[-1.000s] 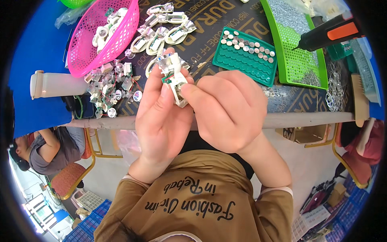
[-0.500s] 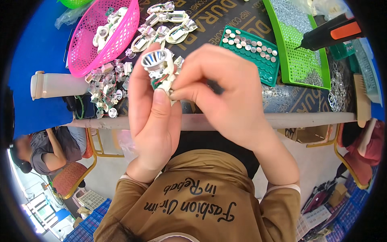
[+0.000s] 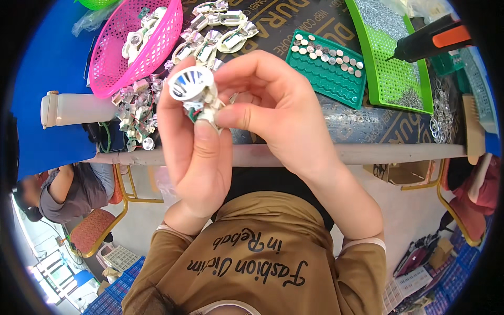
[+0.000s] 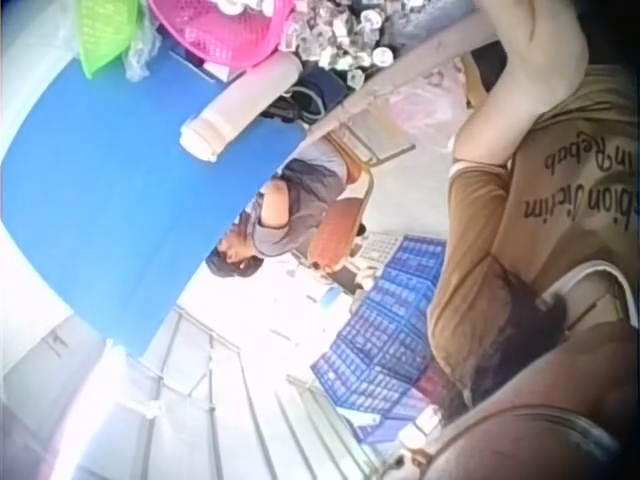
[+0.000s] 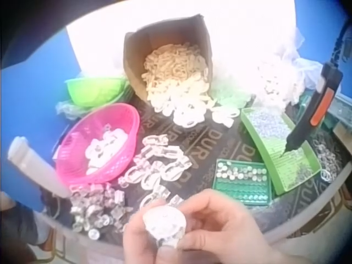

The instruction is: Assembling small electronic toy components by inserting circuits and batteries into plastic housings.

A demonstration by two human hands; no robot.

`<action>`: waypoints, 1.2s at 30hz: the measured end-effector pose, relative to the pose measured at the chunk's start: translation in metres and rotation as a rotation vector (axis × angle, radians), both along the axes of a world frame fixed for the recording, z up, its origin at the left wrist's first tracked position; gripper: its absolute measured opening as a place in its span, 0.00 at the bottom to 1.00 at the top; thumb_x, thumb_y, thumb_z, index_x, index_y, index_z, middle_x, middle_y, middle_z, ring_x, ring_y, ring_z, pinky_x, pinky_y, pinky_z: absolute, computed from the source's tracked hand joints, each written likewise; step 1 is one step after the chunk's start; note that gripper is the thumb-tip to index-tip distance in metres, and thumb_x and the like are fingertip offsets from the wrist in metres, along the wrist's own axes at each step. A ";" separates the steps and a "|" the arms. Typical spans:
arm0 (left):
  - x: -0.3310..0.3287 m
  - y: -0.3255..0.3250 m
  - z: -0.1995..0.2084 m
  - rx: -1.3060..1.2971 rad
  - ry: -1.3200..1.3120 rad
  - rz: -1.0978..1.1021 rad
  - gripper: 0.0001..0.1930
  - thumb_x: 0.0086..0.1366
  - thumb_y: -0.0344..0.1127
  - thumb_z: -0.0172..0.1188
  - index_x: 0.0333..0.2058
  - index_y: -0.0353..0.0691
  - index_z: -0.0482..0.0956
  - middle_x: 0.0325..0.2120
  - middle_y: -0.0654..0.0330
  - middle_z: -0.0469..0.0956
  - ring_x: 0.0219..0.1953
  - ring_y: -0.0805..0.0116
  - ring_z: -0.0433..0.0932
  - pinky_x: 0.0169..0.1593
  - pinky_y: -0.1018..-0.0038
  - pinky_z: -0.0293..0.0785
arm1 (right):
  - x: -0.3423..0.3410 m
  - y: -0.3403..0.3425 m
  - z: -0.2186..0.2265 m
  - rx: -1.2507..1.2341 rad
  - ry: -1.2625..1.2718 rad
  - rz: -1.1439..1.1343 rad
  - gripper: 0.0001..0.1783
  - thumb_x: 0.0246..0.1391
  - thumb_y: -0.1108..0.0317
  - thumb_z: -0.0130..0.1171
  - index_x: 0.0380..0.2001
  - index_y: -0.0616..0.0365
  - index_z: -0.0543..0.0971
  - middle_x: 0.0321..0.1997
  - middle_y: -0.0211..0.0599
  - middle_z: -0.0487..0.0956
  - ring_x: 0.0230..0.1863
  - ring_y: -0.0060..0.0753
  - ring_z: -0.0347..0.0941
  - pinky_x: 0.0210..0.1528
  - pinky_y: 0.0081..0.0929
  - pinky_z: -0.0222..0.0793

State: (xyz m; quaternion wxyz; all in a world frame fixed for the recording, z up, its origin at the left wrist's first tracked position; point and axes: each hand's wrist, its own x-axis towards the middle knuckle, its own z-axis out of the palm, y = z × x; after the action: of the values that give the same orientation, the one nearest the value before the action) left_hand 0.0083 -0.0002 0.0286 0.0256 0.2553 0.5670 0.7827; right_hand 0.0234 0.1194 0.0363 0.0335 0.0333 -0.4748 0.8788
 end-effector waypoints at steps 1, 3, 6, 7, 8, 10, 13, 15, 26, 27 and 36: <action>0.000 0.000 0.003 0.035 -0.030 0.022 0.28 0.63 0.34 0.46 0.59 0.34 0.46 0.55 0.55 0.56 0.55 0.65 0.59 0.58 0.67 0.54 | 0.001 -0.004 -0.002 0.001 -0.001 -0.003 0.17 0.42 0.82 0.57 0.39 0.62 0.71 0.37 0.31 0.73 0.38 0.20 0.69 0.42 0.16 0.66; -0.001 0.001 0.005 0.174 -0.207 -0.034 0.27 0.64 0.33 0.45 0.59 0.35 0.46 0.51 0.56 0.62 0.53 0.66 0.62 0.56 0.68 0.56 | 0.000 -0.011 -0.004 0.076 0.056 -0.099 0.18 0.47 0.78 0.55 0.44 0.62 0.70 0.40 0.31 0.73 0.40 0.18 0.68 0.42 0.16 0.65; 0.002 0.006 0.007 0.342 -0.267 -0.136 0.26 0.64 0.32 0.44 0.58 0.36 0.48 0.49 0.57 0.63 0.51 0.69 0.64 0.56 0.70 0.58 | 0.003 -0.011 -0.008 0.298 0.151 -0.137 0.17 0.55 0.69 0.48 0.48 0.63 0.68 0.42 0.33 0.72 0.42 0.21 0.67 0.44 0.19 0.64; 0.004 0.007 0.008 0.387 -0.295 -0.165 0.25 0.64 0.32 0.44 0.58 0.36 0.48 0.51 0.57 0.62 0.50 0.69 0.64 0.56 0.70 0.58 | 0.002 -0.010 -0.010 0.477 0.247 -0.206 0.17 0.57 0.66 0.46 0.48 0.64 0.68 0.42 0.34 0.72 0.42 0.22 0.67 0.44 0.20 0.64; 0.005 0.007 0.007 0.387 -0.296 -0.166 0.25 0.64 0.32 0.44 0.58 0.36 0.48 0.51 0.57 0.62 0.50 0.69 0.64 0.56 0.70 0.58 | 0.004 -0.011 -0.009 0.478 0.246 -0.207 0.17 0.57 0.66 0.46 0.48 0.64 0.68 0.42 0.34 0.72 0.42 0.22 0.67 0.44 0.20 0.64; 0.006 0.008 0.004 0.290 -0.210 -0.127 0.25 0.64 0.33 0.44 0.58 0.36 0.49 0.55 0.57 0.56 0.51 0.69 0.63 0.56 0.71 0.58 | 0.010 -0.012 -0.006 0.428 0.188 -0.132 0.18 0.59 0.63 0.44 0.48 0.64 0.65 0.41 0.35 0.71 0.42 0.22 0.66 0.45 0.20 0.62; 0.008 0.009 0.004 0.236 -0.187 -0.091 0.26 0.64 0.33 0.44 0.58 0.34 0.48 0.59 0.57 0.50 0.53 0.68 0.62 0.57 0.70 0.56 | 0.013 -0.016 -0.006 0.402 0.180 -0.116 0.18 0.59 0.62 0.43 0.48 0.63 0.64 0.40 0.35 0.70 0.41 0.22 0.65 0.45 0.20 0.61; 0.006 0.010 0.001 0.192 -0.161 -0.056 0.27 0.64 0.33 0.44 0.59 0.34 0.47 0.59 0.56 0.50 0.53 0.68 0.62 0.57 0.70 0.56 | 0.012 -0.020 -0.011 0.406 0.198 -0.146 0.18 0.60 0.61 0.43 0.47 0.62 0.63 0.40 0.35 0.70 0.40 0.21 0.65 0.44 0.20 0.61; -0.006 0.015 0.000 0.286 -0.179 -0.069 0.29 0.55 0.21 0.53 0.54 0.37 0.50 0.41 0.57 0.59 0.47 0.69 0.64 0.50 0.73 0.63 | 0.009 -0.001 -0.023 0.763 0.354 -0.469 0.19 0.55 0.62 0.48 0.45 0.65 0.68 0.48 0.43 0.64 0.46 0.37 0.62 0.47 0.27 0.60; -0.006 0.013 -0.002 0.294 -0.165 -0.105 0.28 0.54 0.20 0.53 0.52 0.37 0.51 0.41 0.57 0.59 0.47 0.68 0.65 0.49 0.73 0.64 | 0.013 -0.003 -0.025 0.651 0.311 -0.449 0.19 0.55 0.61 0.48 0.45 0.65 0.69 0.48 0.43 0.64 0.46 0.37 0.62 0.47 0.27 0.60; 0.002 0.005 -0.011 0.204 -0.051 -0.052 0.13 0.55 0.19 0.54 0.41 0.30 0.69 0.42 0.54 0.66 0.45 0.69 0.69 0.49 0.76 0.66 | 0.024 -0.011 -0.029 0.418 0.177 -0.398 0.16 0.54 0.65 0.51 0.42 0.64 0.69 0.41 0.35 0.65 0.39 0.23 0.61 0.41 0.18 0.59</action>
State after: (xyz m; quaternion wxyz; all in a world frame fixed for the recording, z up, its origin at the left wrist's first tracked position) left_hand 0.0102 0.0046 0.0172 0.0343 0.2512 0.4769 0.8416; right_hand 0.0477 0.1082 0.0068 0.2386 0.0224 -0.6380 0.7318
